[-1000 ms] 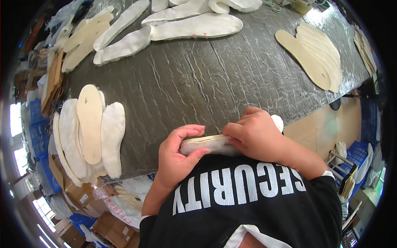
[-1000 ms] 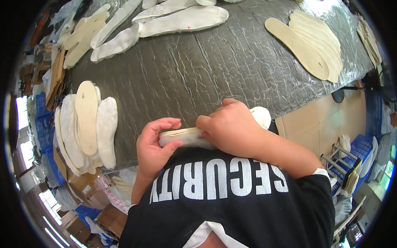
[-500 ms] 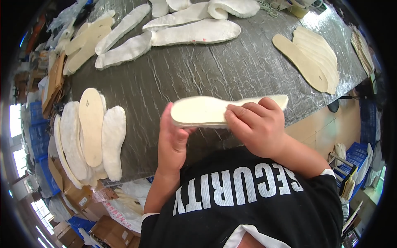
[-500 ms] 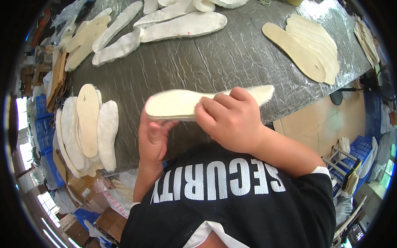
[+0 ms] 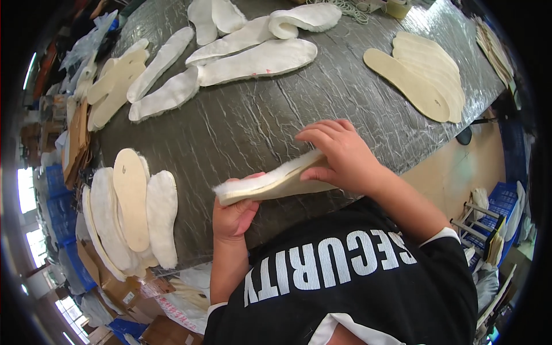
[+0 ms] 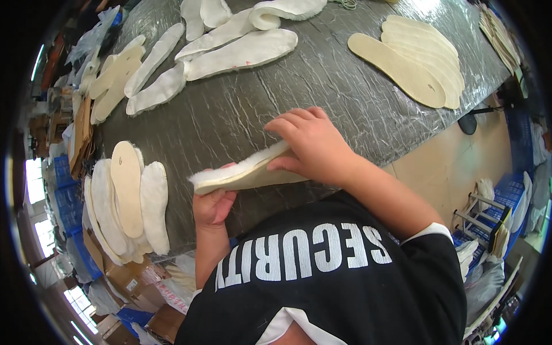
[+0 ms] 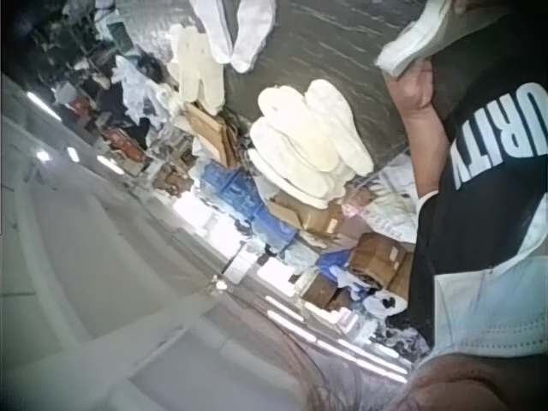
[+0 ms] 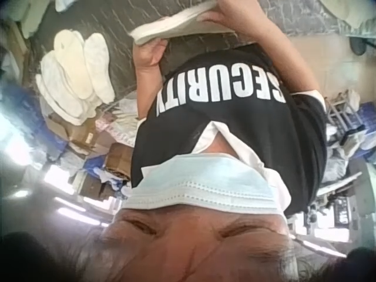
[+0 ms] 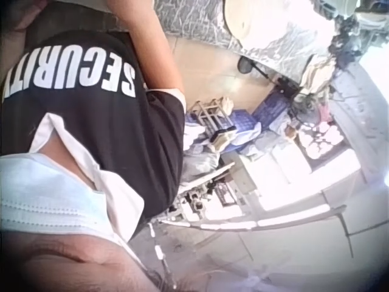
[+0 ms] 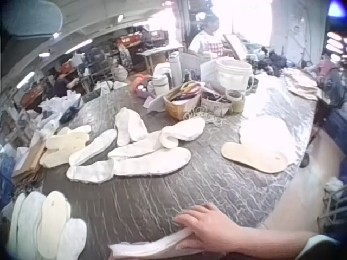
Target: Joining and smoothing layers of shoe insoles by hand at a manufacturing workstation.
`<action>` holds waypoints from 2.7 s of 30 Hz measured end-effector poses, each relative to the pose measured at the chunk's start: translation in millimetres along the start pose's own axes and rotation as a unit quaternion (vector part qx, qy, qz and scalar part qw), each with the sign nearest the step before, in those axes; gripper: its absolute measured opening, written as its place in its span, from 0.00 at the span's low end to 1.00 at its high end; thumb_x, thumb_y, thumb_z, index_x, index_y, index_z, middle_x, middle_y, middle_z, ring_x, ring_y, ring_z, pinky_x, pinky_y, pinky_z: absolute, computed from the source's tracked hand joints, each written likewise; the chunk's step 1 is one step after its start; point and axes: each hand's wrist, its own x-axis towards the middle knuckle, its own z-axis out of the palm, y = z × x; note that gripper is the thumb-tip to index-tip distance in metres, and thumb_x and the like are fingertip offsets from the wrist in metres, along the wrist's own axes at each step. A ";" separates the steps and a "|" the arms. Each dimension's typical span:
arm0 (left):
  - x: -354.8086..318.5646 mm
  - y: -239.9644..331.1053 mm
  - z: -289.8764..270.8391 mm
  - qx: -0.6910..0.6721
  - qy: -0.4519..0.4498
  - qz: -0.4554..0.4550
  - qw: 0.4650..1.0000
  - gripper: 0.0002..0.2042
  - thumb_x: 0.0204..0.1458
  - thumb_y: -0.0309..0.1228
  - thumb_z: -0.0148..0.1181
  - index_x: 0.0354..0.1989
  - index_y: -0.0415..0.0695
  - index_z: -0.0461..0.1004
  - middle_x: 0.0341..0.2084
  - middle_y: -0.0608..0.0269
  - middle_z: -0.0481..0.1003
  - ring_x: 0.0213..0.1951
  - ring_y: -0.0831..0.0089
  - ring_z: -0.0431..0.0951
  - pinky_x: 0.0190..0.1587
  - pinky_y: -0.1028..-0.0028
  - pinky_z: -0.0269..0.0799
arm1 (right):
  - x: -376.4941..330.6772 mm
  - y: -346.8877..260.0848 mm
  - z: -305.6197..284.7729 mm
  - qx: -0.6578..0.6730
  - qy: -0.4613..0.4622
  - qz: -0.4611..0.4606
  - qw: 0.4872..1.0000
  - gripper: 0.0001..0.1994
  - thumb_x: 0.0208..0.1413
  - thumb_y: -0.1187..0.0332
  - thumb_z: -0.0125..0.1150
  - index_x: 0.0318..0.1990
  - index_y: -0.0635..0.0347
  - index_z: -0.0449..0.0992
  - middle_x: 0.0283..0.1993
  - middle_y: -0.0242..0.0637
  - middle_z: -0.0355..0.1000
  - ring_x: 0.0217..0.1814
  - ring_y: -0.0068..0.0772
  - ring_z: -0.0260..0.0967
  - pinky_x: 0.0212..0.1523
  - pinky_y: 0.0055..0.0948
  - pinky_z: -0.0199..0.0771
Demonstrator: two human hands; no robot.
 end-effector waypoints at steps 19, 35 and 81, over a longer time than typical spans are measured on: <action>45.5 -28.8 43.9 0.152 0.163 0.079 0.972 0.47 0.40 0.57 0.68 0.66 0.49 0.52 0.58 0.55 0.62 0.56 0.57 0.69 0.58 0.58 0.68 | 17.2 -6.6 20.0 0.408 -0.295 0.162 0.849 0.21 0.53 0.52 0.66 0.40 0.62 0.71 0.31 0.39 0.73 0.34 0.36 0.70 0.36 0.33 0.68; 66.2 -38.4 51.9 0.230 0.215 0.091 0.945 0.35 0.58 0.64 0.35 0.47 0.39 0.68 0.36 0.59 0.74 0.38 0.71 0.75 0.44 0.72 0.72 | 15.0 -7.3 39.8 0.497 -0.206 0.157 0.828 0.09 0.62 0.67 0.53 0.32 0.62 0.68 0.29 0.32 0.67 0.33 0.24 0.62 0.38 0.29 0.65; 73.7 -41.0 49.4 0.138 0.138 0.080 0.977 0.40 0.54 0.67 0.41 0.55 0.38 0.63 0.37 0.61 0.70 0.38 0.73 0.71 0.44 0.73 0.70 | -0.8 -3.6 37.6 0.636 -0.159 0.252 0.711 0.17 0.67 0.56 0.46 0.35 0.61 0.71 0.30 0.26 0.67 0.31 0.18 0.61 0.34 0.23 0.65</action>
